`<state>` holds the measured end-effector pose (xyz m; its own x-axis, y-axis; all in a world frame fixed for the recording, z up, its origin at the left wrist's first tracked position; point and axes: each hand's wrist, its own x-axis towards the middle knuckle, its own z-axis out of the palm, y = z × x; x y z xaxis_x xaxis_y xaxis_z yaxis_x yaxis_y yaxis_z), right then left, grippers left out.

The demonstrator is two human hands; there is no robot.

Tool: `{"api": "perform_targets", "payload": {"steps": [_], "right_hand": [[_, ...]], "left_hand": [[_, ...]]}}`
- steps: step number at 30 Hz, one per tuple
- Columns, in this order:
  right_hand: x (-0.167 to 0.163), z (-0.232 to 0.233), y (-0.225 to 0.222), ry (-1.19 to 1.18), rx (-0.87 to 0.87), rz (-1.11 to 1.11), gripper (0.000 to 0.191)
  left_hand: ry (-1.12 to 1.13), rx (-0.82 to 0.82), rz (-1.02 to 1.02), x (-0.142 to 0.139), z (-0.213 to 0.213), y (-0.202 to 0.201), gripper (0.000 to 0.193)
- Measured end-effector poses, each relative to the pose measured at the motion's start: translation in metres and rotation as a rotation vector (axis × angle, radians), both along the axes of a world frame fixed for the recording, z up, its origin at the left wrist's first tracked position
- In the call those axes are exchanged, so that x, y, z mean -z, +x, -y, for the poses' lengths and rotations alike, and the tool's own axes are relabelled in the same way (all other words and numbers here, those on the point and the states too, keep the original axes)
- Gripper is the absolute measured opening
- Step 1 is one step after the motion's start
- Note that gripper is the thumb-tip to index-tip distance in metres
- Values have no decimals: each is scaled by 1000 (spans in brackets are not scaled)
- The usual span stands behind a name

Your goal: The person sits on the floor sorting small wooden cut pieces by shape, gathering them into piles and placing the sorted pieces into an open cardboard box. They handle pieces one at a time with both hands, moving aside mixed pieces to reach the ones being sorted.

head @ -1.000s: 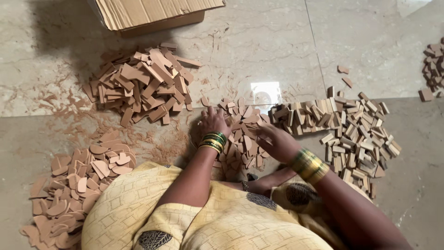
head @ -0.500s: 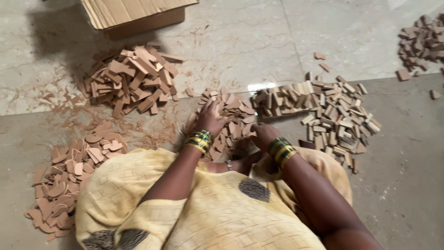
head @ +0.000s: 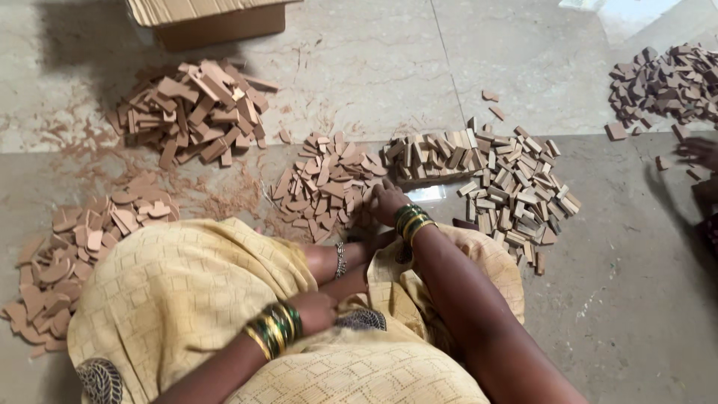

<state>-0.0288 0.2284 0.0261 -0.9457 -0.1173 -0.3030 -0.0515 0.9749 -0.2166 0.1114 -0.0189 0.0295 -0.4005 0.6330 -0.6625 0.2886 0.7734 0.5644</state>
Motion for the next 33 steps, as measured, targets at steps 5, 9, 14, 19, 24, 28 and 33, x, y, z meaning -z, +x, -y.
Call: {"api": "perform_targets", "payload": {"steps": [5,9,14,19,24,28,33], "right_hand": [[9,8,-14,-6,27,-37,54],[8,10,-24,-96,88,44,61],[9,10,-38,-150,115,-179,29],[10,17,-61,-109,86,-216,56],[17,23,-75,-85,89,-125,58],[24,22,-75,-82,115,-54,64],[20,25,-71,-360,145,-73,37]], "left_hand": [[414,-214,-43,27,4,-23,22],[510,-615,-44,15,0,-44,22],[595,-1457,-155,38,2,-105,42],[280,-1743,58,73,5,-147,83],[445,-1667,186,78,2,-144,88],[610,-1720,71,76,-1,-151,87],[569,-1700,94,93,-8,-162,84]]}}
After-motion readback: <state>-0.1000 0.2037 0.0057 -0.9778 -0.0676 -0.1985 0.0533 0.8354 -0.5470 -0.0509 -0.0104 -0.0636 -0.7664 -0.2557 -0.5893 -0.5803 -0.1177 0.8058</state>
